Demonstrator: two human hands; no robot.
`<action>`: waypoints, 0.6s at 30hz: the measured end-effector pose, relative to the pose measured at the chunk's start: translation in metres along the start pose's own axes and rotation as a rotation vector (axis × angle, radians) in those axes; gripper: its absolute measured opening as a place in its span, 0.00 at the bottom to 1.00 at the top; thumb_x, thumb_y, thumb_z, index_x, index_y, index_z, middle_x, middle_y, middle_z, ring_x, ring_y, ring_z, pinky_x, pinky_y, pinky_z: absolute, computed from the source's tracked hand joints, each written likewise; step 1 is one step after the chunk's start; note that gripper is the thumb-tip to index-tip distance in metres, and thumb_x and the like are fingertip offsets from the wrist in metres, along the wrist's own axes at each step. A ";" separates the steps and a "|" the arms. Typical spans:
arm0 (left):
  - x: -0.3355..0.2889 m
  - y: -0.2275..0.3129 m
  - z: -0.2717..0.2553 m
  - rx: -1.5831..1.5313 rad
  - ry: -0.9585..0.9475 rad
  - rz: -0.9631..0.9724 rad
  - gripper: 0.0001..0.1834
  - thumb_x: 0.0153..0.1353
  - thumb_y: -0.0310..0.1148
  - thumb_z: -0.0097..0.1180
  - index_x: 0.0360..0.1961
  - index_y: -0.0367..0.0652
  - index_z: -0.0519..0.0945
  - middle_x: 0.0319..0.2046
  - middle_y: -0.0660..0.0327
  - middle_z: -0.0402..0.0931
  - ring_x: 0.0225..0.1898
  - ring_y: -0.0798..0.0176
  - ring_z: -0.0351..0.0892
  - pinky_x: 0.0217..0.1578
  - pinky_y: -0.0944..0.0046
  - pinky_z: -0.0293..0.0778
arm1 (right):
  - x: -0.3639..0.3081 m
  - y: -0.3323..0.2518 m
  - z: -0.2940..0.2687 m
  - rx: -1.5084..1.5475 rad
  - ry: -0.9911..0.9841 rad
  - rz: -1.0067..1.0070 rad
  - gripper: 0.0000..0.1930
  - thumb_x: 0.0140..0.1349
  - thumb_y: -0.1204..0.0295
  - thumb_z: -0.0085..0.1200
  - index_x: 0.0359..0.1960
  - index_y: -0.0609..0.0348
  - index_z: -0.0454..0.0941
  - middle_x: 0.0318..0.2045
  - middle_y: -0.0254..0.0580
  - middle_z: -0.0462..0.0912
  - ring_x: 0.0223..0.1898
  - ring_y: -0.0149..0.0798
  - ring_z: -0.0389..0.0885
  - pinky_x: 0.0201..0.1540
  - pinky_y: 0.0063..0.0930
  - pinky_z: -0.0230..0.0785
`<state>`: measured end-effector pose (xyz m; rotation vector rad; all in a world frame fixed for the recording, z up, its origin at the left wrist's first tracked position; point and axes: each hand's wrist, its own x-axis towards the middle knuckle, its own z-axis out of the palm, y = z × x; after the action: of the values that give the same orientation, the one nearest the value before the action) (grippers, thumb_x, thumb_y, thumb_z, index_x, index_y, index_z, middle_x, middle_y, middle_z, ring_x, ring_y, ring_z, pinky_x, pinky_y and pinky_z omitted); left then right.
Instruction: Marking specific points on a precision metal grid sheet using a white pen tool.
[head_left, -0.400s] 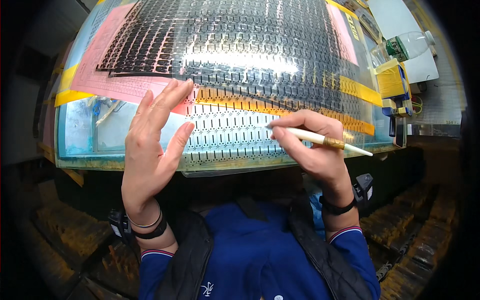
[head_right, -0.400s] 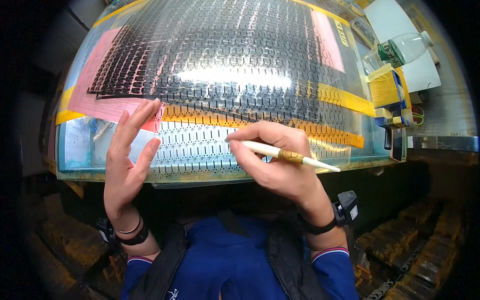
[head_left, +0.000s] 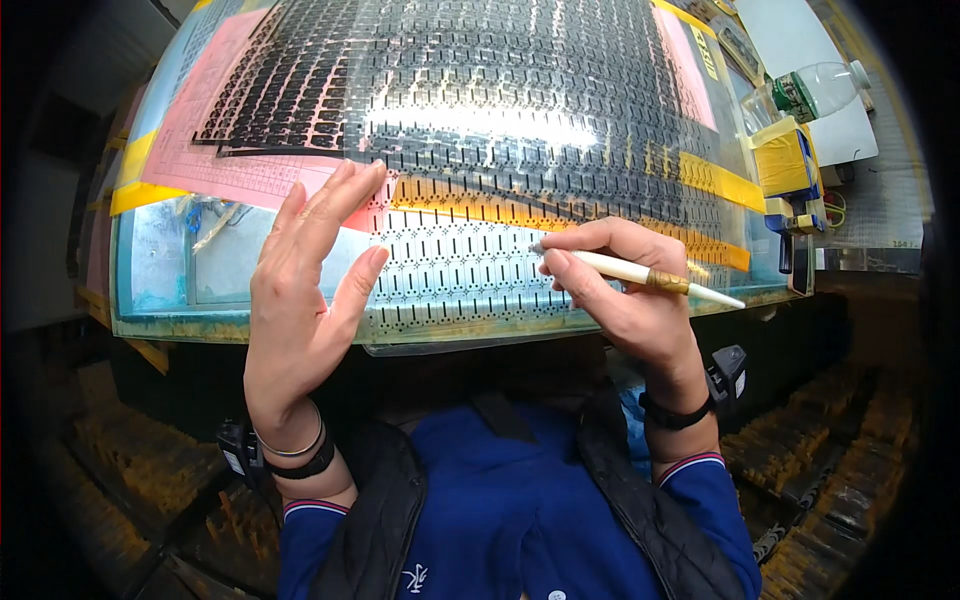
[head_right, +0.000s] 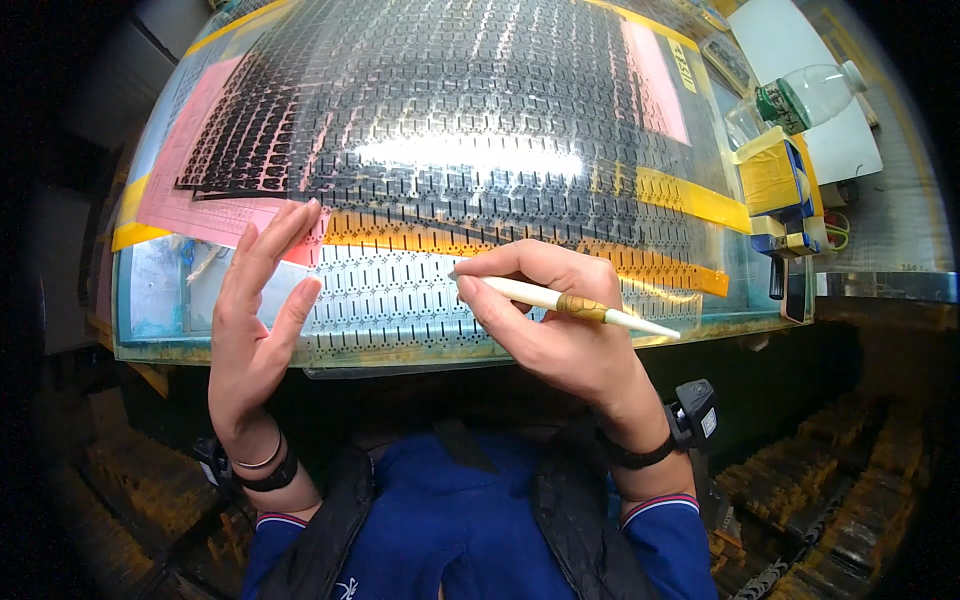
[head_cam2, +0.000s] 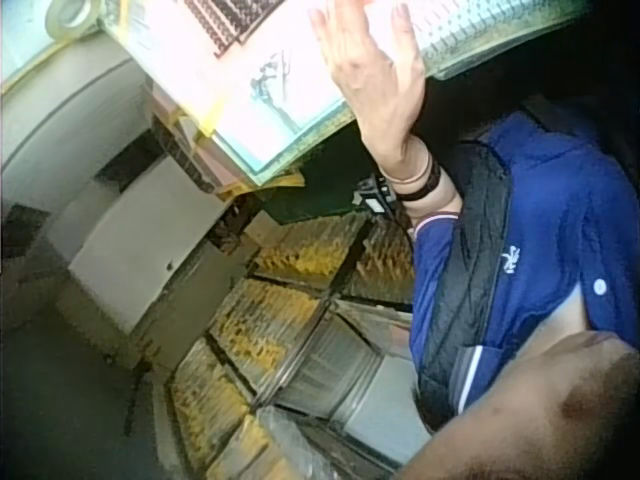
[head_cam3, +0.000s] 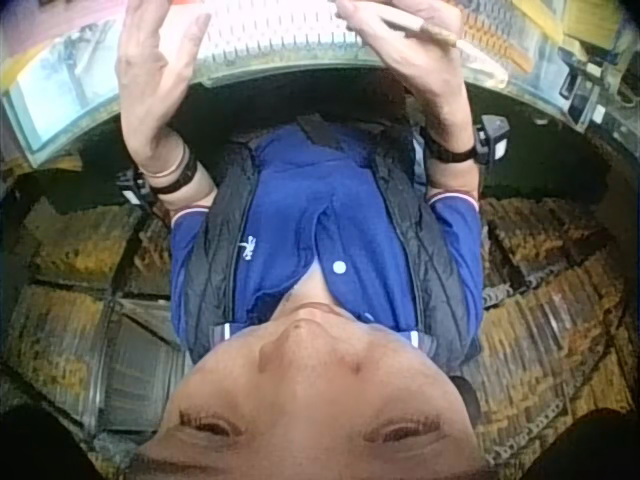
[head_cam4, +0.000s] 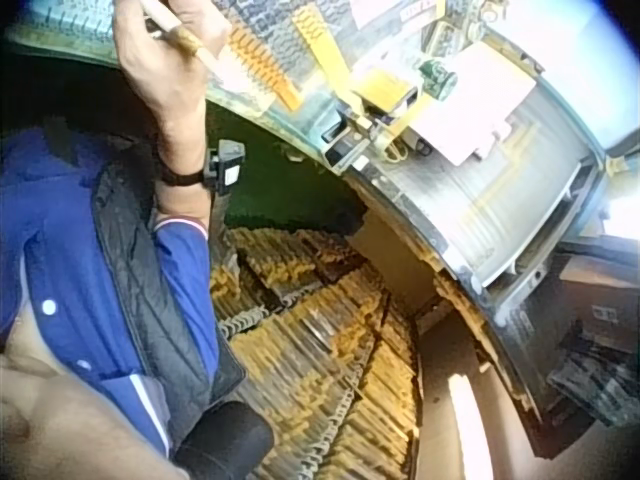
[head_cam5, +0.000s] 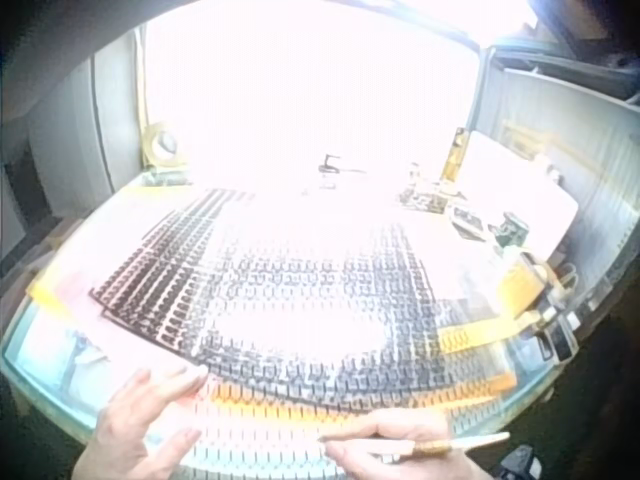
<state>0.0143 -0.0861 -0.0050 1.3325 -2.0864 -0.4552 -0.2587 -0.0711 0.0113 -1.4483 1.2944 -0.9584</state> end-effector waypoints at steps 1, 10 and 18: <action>0.000 0.000 0.000 0.001 0.001 0.002 0.26 0.64 0.30 0.59 0.65 0.43 0.74 0.61 0.56 0.78 0.69 0.49 0.69 0.71 0.44 0.55 | 0.000 0.002 0.001 -0.022 0.014 -0.024 0.06 0.61 0.76 0.65 0.37 0.66 0.86 0.29 0.40 0.87 0.30 0.25 0.83 0.32 0.19 0.74; 0.001 0.002 0.000 0.010 0.003 0.007 0.26 0.64 0.30 0.59 0.65 0.43 0.74 0.60 0.56 0.78 0.68 0.49 0.70 0.70 0.45 0.56 | 0.004 0.002 0.008 -0.005 0.040 -0.048 0.07 0.61 0.76 0.65 0.39 0.66 0.87 0.30 0.40 0.88 0.31 0.24 0.83 0.33 0.18 0.74; 0.001 0.002 0.000 0.008 0.003 0.004 0.26 0.64 0.30 0.60 0.64 0.43 0.74 0.61 0.57 0.78 0.68 0.50 0.70 0.70 0.45 0.56 | 0.003 -0.001 0.007 -0.040 -0.010 -0.022 0.07 0.63 0.77 0.63 0.41 0.68 0.86 0.32 0.42 0.88 0.35 0.28 0.86 0.39 0.18 0.77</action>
<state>0.0125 -0.0863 -0.0036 1.3327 -2.0901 -0.4430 -0.2511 -0.0734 0.0102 -1.4989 1.2996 -0.9433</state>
